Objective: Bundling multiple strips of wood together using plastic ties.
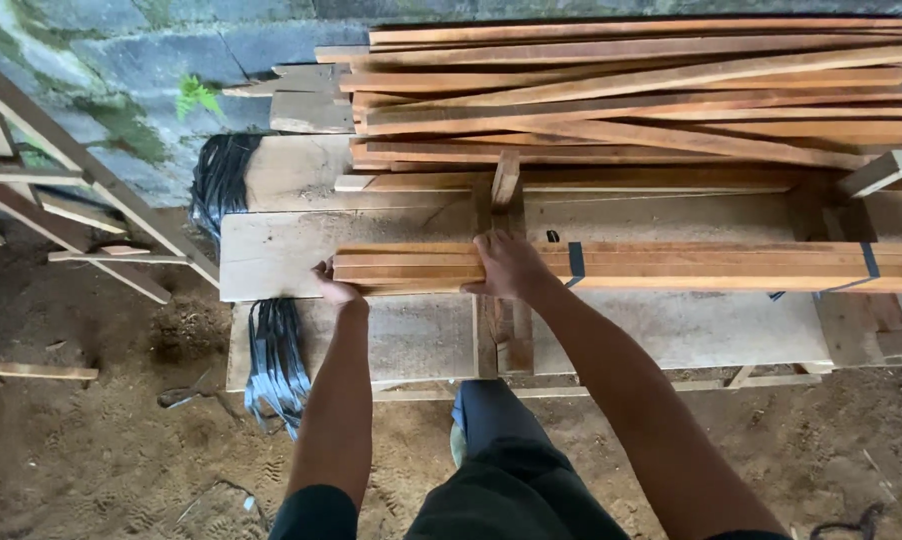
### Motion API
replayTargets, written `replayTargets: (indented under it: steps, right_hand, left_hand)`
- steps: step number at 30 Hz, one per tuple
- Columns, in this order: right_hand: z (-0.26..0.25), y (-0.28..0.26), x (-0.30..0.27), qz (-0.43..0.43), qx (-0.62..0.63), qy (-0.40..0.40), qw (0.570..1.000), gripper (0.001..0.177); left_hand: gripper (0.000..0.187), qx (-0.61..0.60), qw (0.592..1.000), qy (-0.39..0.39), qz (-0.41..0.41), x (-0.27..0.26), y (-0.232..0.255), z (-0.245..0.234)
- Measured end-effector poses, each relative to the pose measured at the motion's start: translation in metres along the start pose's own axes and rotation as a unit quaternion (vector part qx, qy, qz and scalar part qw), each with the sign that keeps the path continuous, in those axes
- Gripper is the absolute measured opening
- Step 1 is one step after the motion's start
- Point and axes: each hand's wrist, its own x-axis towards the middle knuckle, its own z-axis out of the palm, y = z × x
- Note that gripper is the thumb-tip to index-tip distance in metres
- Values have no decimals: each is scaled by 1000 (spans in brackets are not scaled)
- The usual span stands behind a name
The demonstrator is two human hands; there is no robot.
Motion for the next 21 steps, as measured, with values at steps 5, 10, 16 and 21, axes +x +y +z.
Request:
replayTargets:
  steps: [5,10,16,21]
  right_hand:
    - [13,8,4,-14,-12,12,1000,89]
    - [11,5,3,-23,-32,21,999,90]
    - [6,0,2,17,48,6,999,92]
    - [-11,-3,-2,-4,36,32,999,85]
  left_hand:
    - [30,28,1000,-2,-5,-41,13,10]
    - [32,44,999,-9,3,25,-10,-23]
    - [49,228,966,-116,41,-78,44,9]
    - [36,328,870,-174,324,-145,75,42]
